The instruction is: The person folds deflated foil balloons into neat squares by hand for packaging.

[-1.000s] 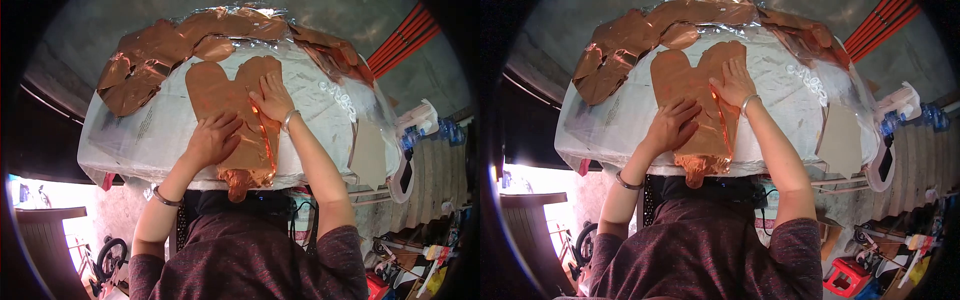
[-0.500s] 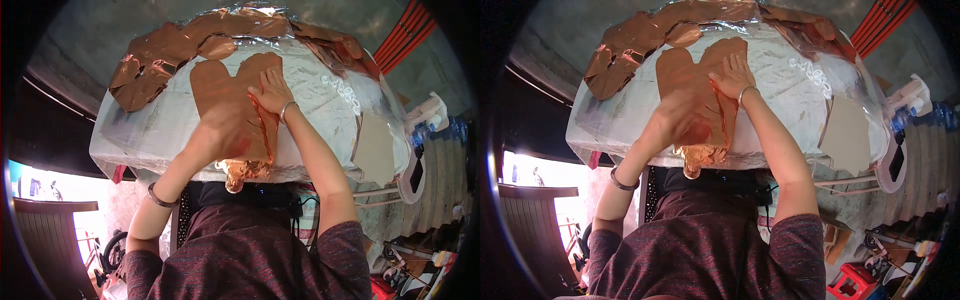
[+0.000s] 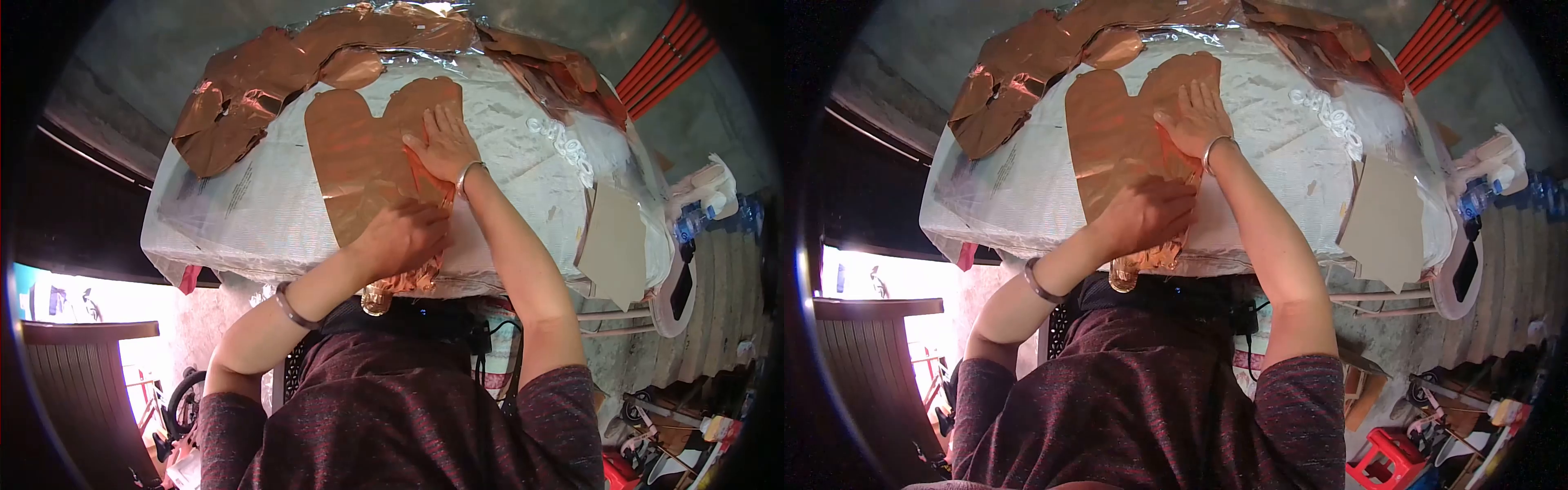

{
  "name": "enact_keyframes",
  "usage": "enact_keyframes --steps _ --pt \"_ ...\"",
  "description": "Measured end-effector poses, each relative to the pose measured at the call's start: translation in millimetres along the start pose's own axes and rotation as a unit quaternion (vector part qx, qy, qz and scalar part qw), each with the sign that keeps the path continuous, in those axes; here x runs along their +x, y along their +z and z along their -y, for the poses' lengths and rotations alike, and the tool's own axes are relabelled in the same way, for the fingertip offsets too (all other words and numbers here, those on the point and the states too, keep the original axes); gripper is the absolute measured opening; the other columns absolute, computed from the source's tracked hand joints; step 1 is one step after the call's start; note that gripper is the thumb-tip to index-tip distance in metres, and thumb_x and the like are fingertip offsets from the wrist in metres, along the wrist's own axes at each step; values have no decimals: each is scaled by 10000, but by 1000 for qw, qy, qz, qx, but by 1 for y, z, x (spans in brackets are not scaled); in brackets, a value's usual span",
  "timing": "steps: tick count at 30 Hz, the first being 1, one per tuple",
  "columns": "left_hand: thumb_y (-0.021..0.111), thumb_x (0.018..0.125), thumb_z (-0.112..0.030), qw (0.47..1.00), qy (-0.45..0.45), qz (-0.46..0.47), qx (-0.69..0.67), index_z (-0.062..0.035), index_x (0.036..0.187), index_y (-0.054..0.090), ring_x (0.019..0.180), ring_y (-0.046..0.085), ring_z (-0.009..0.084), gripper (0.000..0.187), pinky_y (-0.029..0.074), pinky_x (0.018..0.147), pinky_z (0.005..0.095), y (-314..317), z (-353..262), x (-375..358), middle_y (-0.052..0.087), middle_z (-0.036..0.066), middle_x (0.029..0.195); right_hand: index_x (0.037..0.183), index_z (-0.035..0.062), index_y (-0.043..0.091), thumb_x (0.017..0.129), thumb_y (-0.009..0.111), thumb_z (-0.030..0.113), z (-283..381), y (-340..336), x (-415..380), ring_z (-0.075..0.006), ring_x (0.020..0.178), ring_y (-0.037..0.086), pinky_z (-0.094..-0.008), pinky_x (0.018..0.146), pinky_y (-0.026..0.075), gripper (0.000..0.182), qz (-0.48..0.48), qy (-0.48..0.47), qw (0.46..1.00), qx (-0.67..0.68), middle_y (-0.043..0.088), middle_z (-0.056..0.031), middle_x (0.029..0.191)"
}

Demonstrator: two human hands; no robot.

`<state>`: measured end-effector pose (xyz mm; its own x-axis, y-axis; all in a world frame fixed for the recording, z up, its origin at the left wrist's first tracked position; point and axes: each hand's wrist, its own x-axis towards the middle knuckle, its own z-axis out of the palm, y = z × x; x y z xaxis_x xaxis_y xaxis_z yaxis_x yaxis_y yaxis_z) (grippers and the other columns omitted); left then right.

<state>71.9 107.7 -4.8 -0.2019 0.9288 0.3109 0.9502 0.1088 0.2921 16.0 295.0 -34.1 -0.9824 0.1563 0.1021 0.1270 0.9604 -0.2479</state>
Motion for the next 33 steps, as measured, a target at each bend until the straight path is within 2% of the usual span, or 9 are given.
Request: enact_keyframes --steps 3,6,12,22,25,27,28,30,33 --pt "689 810 -255 997 -49 57 27 -25 1075 613 1010 609 304 359 503 841 383 -9 7 18 600 147 1154 1475 17 279 943 332 603 1 -2 1 -282 1468 123 -379 1186 116 793 2 -3 1000 0 200 -184 1561" --pt "688 799 -279 996 13 -88 33 -25 1030 625 1063 581 282 349 483 854 378 1 11 21 581 140 1114 1503 30 217 939 282 633 2 -6 2 -264 1477 76 -362 1193 48 829 45 15 999 -3 137 -161 1583" --pt "689 805 -343 993 -51 -108 -23 9 1220 555 1175 528 338 560 441 991 405 15 11 13 552 175 1213 1481 14 266 945 322 605 -2 0 4 -300 1465 130 -379 1184 119 800 7 -1 1000 -16 202 -192 1559" --pt "672 844 -345 994 -77 -77 -19 30 1201 568 1151 552 382 528 450 993 434 13 10 10 547 222 1256 1485 72 279 947 316 596 -44 7 81 -261 1466 136 -426 1173 133 751 -15 11 1000 -25 216 -128 1569" --pt "675 843 -345 992 -81 -86 -32 25 1202 568 1159 551 375 526 449 995 437 14 10 10 548 218 1256 1421 80 385 969 343 520 -58 4 100 -287 1400 294 -433 1129 234 632 -102 2 994 -35 371 -143 1482" --pt "680 840 -337 992 -88 -79 -50 26 1202 565 1171 544 374 525 449 999 431 14 11 10 543 216 1262 1188 65 561 959 462 341 -73 -9 107 -321 1202 510 -423 979 397 372 -108 -65 992 -22 568 -162 1249" --pt "680 840 -337 992 -85 -83 -49 26 1202 565 1171 544 374 525 449 999 431 15 12 10 543 216 1262 1188 65 561 959 462 341 -83 -17 106 -321 1202 510 -423 979 397 372 -112 -65 991 -25 568 -162 1249" --pt "687 835 -324 990 -91 -88 -57 28 1199 562 1176 540 374 522 450 998 427 17 11 9 541 208 1258 963 27 593 913 535 181 -99 -30 99 -359 988 601 -427 824 467 172 -129 -135 982 -19 639 -172 1017" --pt "689 832 -319 989 -87 -98 -63 34 1193 561 1169 542 376 521 453 995 423 21 13 8 538 205 1257 1080 32 621 913 531 155 -85 -52 59 -375 1012 608 -407 837 491 226 -144 -69 985 60 641 -195 1089"
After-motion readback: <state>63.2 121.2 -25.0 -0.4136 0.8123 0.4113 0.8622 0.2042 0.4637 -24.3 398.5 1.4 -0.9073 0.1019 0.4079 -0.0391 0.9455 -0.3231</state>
